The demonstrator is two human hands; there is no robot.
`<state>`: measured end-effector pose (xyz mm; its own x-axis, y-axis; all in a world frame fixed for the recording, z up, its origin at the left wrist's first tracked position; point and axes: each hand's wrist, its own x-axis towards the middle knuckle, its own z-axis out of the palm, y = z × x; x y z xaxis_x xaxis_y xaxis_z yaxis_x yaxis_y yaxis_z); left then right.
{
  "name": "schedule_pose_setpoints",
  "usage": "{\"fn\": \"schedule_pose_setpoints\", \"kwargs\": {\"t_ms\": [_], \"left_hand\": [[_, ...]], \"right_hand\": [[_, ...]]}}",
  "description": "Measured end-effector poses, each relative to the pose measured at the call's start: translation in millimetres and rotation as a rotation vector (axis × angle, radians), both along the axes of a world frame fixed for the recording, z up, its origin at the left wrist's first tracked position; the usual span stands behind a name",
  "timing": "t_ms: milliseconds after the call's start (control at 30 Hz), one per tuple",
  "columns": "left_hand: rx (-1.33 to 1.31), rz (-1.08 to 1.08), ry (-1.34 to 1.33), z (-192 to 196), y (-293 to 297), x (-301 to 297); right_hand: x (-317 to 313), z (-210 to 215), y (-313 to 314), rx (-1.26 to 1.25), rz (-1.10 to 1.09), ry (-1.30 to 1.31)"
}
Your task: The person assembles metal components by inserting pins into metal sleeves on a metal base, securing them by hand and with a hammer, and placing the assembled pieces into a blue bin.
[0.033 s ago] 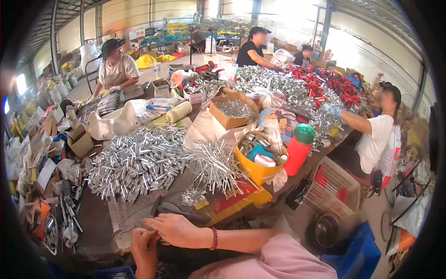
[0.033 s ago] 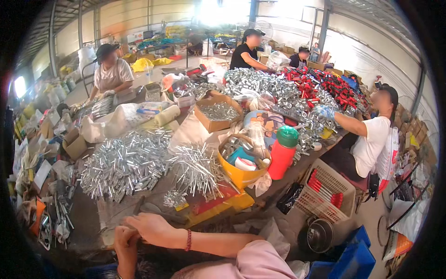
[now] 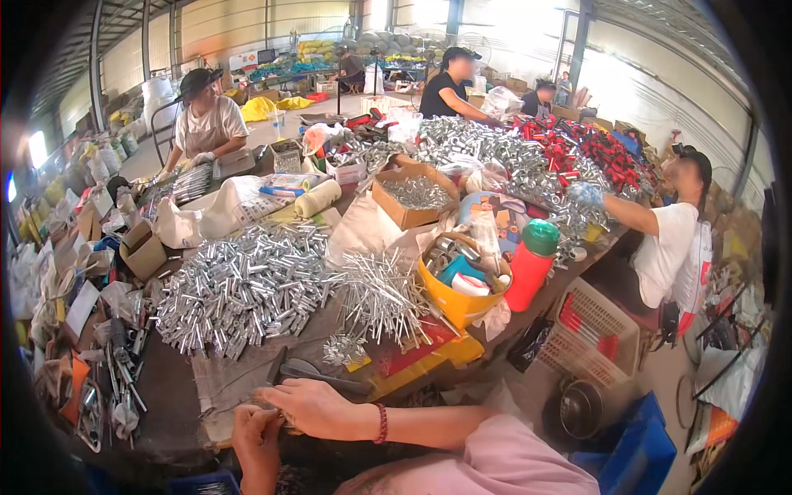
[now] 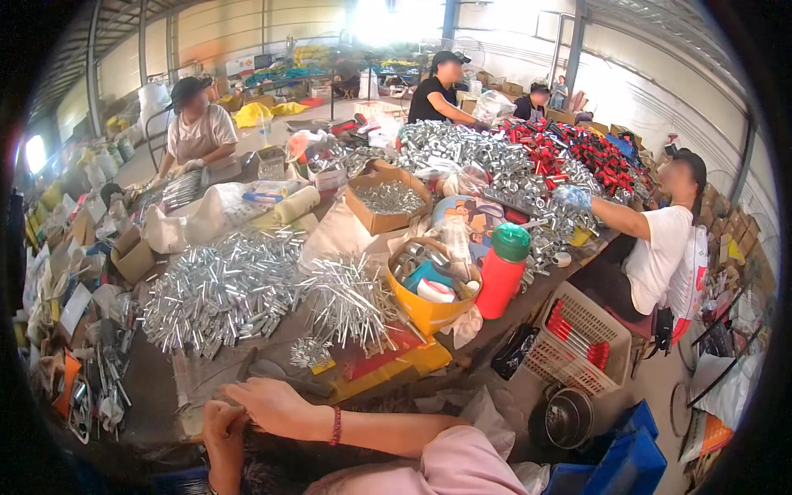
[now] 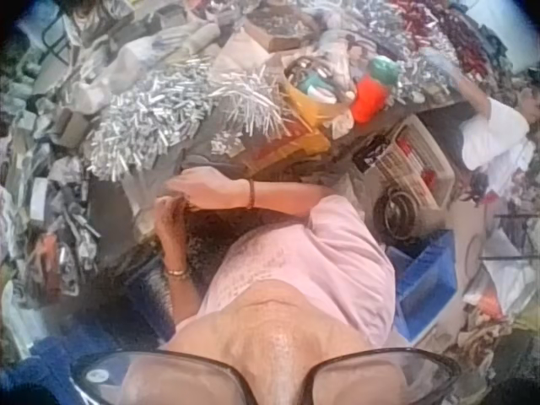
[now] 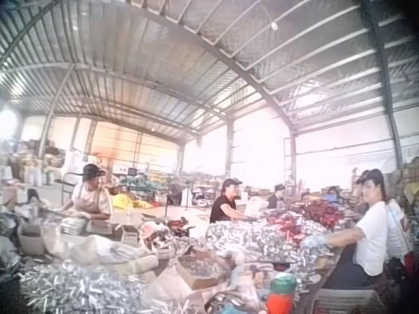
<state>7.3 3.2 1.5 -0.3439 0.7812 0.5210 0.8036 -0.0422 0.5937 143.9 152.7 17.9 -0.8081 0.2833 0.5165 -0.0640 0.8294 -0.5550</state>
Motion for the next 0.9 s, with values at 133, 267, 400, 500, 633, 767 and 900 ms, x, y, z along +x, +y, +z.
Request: {"fn": "schedule_pose_setpoints", "kwargs": {"t_ms": [133,267,400,500,633,767,900], "left_hand": [[0.002,-0.005,-0.113,1.1,-0.3,4.7],[0.039,-0.010,-0.082,-0.7,0.3,-6.0],[0.092,0.027,0.020,0.6,-5.9,-10.8],[-0.003,-0.009,0.013,4.7,3.8,-6.5],[0.065,-0.026,-0.026,-2.2,1.7,-10.3],[-0.014,0.012,-0.050,9.0,-4.6,-5.1],[0.032,0.019,-0.030,6.0,-5.1,-4.0]], "right_hand": [[5.3,-0.8,2.1,0.014,0.003,0.049],[-3.9,-2.3,-0.1,0.041,0.028,0.045],[-6.5,8.4,-4.5,0.113,0.085,0.063],[0.4,14.8,0.1,0.164,0.051,0.026],[3.2,34.8,-6.7,0.169,0.055,-0.126],[0.1,39.5,-6.7,0.183,0.094,-0.087],[1.6,39.4,-9.1,0.201,0.089,-0.079]]}}
